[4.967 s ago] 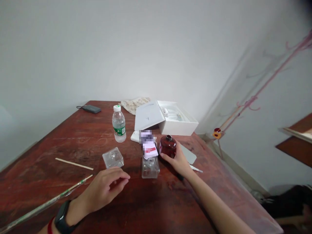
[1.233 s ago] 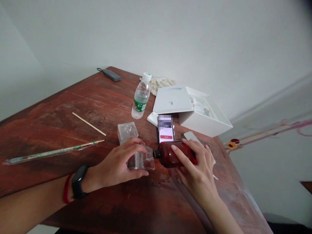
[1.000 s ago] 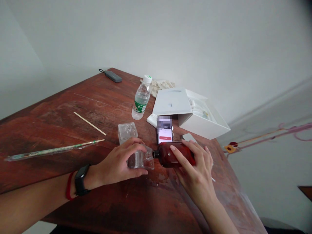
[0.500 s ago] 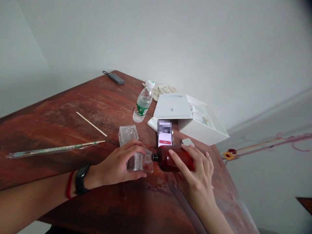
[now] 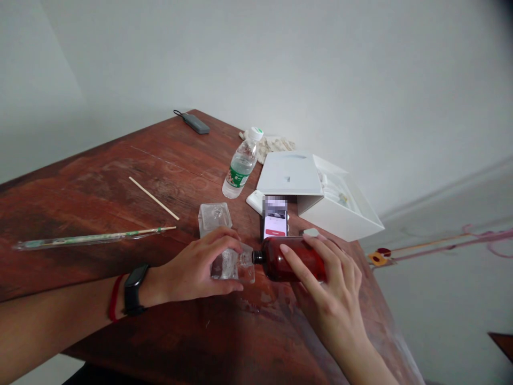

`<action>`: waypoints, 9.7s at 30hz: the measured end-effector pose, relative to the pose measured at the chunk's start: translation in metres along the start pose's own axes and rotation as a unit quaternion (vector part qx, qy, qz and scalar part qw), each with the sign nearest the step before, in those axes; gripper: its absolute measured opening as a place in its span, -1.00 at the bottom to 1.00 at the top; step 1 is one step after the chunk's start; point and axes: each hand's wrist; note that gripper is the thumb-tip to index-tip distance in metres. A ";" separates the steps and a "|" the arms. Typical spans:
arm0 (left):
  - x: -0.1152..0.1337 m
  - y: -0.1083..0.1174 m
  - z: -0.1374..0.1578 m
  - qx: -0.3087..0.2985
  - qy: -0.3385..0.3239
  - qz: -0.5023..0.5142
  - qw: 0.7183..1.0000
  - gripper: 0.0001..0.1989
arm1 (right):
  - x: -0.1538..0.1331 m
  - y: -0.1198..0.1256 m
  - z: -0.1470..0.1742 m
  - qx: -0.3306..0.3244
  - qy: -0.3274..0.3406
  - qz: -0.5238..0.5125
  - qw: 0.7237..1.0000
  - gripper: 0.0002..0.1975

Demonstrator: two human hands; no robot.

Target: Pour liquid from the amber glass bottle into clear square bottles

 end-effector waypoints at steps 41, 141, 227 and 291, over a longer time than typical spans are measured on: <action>-0.002 0.001 0.000 -0.016 -0.025 -0.002 1.000 -0.48 | -0.001 0.003 0.000 0.000 -0.005 0.003 1.000 -0.24; 0.006 0.005 -0.004 -0.060 0.018 0.010 0.998 -0.58 | -0.004 0.013 -0.007 -0.014 0.007 0.035 0.999 -0.17; 0.019 0.003 0.000 0.037 -0.068 0.057 0.995 -0.50 | -0.010 0.065 -0.022 -0.046 0.052 0.087 0.994 -0.12; 0.003 -0.013 0.004 0.040 -0.034 0.163 0.985 -0.51 | -0.035 0.094 -0.030 -0.113 0.034 0.154 0.981 -0.27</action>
Point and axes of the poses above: each hand's wrist, its own z-axis away from the middle knuckle, its own y-axis out of the back of the hand, x = y × z, and after that the axes turned 5 degrees about z, right-handed
